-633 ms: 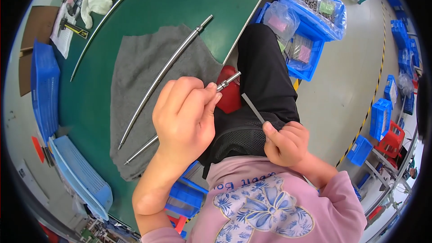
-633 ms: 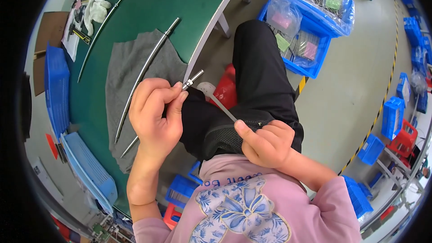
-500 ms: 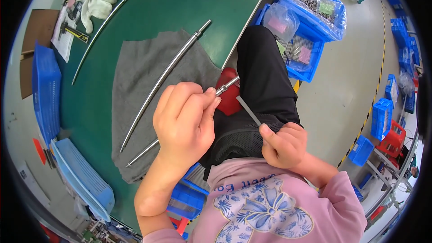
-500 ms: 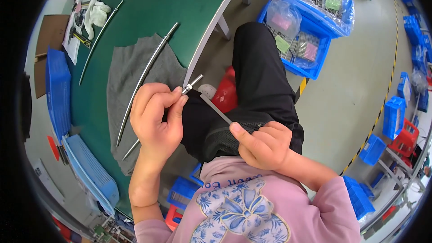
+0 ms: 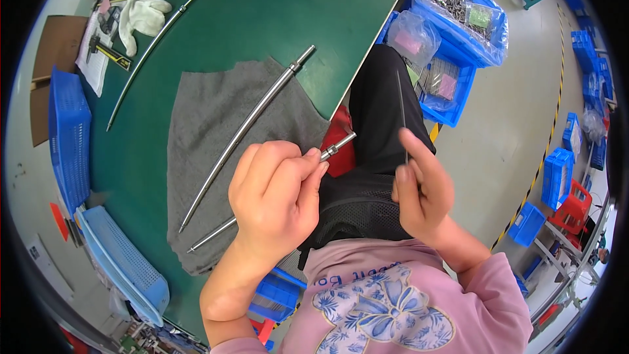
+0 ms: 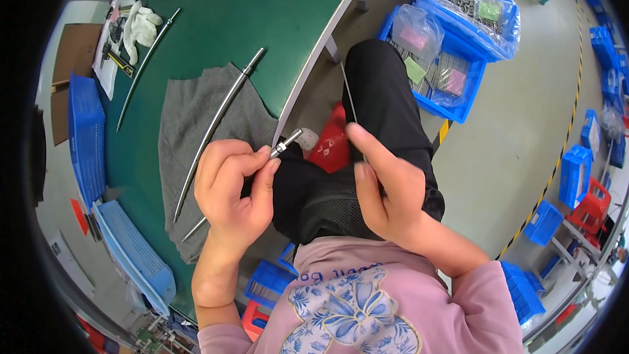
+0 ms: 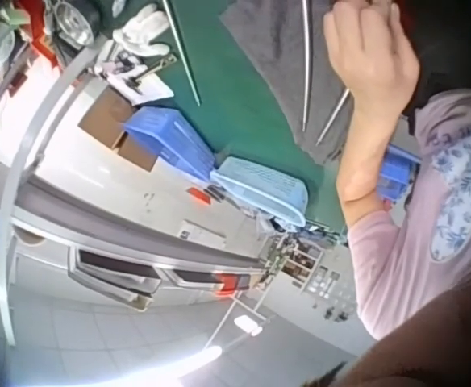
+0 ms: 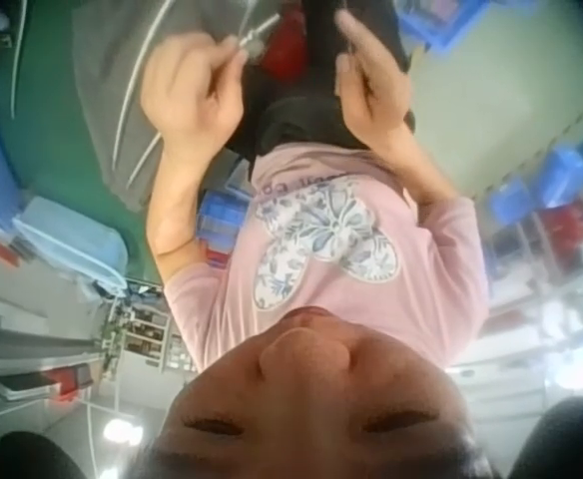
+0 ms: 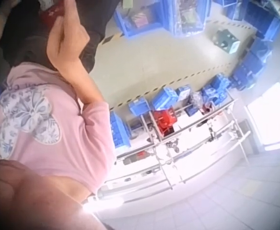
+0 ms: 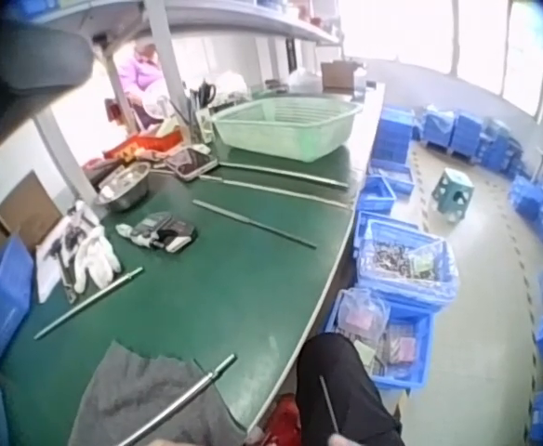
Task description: Using a hand file to smooth the edges and surfaces of long metal rods at a manufacturing workbench.
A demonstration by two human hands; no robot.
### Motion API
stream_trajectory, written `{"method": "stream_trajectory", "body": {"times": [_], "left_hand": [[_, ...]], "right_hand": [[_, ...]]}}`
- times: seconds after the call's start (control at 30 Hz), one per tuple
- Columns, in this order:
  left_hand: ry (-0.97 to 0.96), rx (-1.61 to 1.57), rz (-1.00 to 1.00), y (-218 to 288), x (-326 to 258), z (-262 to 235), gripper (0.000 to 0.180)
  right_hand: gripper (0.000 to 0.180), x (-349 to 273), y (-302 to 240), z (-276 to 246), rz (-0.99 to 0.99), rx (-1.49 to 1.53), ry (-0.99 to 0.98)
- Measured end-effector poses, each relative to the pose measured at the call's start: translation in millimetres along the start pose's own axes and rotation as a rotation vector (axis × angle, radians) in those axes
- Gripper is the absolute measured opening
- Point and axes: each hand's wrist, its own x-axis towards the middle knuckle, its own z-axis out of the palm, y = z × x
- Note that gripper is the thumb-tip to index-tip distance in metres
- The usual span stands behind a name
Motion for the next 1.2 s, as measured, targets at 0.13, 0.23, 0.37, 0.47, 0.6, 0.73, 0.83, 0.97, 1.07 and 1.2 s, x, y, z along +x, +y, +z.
{"method": "stream_trajectory", "body": {"times": [0.13,0.23,0.37,0.47,0.6,0.73,0.83,0.97,1.07,1.2], "left_hand": [[-0.012,-0.001,-0.013,0.7,-0.4,-0.7,0.021],[-0.011,0.001,-0.018,0.2,-1.5,-1.3,0.021],[-0.015,-0.001,-0.020,1.8,-0.6,-1.3,0.020],[-0.015,-0.003,-0.015,2.3,-0.8,-0.4,0.020],[-0.007,-0.015,0.001,0.8,-1.5,1.0,0.019],[-0.011,-0.009,-0.007,1.1,-1.4,-0.8,0.019],[-0.004,-0.026,0.001,0.2,-1.3,1.0,0.019],[-0.004,-0.032,0.001,0.5,-2.5,0.1,0.019],[-0.015,-0.043,0.006,-0.6,-1.8,-0.8,0.020],[-0.039,-0.047,0.000,-1.9,-2.3,-2.8,0.021]], "right_hand": [[0.028,37.2,1.4,19.1,-0.215,-0.043,-0.020],[0.025,46.9,-5.1,29.7,-0.263,-0.046,0.035],[0.024,48.5,-9.4,27.7,-0.266,-0.090,0.000],[0.023,50.3,-10.0,27.4,-0.268,-0.073,-0.003],[0.022,52.2,-15.6,27.3,-0.241,-0.053,-0.012],[0.020,52.1,-17.3,25.9,-0.260,-0.134,-0.005],[0.020,52.2,-16.4,24.0,-0.281,-0.176,-0.002],[0.020,52.4,-18.8,22.8,-0.279,-0.098,-0.059],[0.020,51.3,-14.5,21.4,-0.198,-0.007,-0.106],[0.020,51.1,-12.5,21.1,-0.217,-0.019,-0.120]]}}
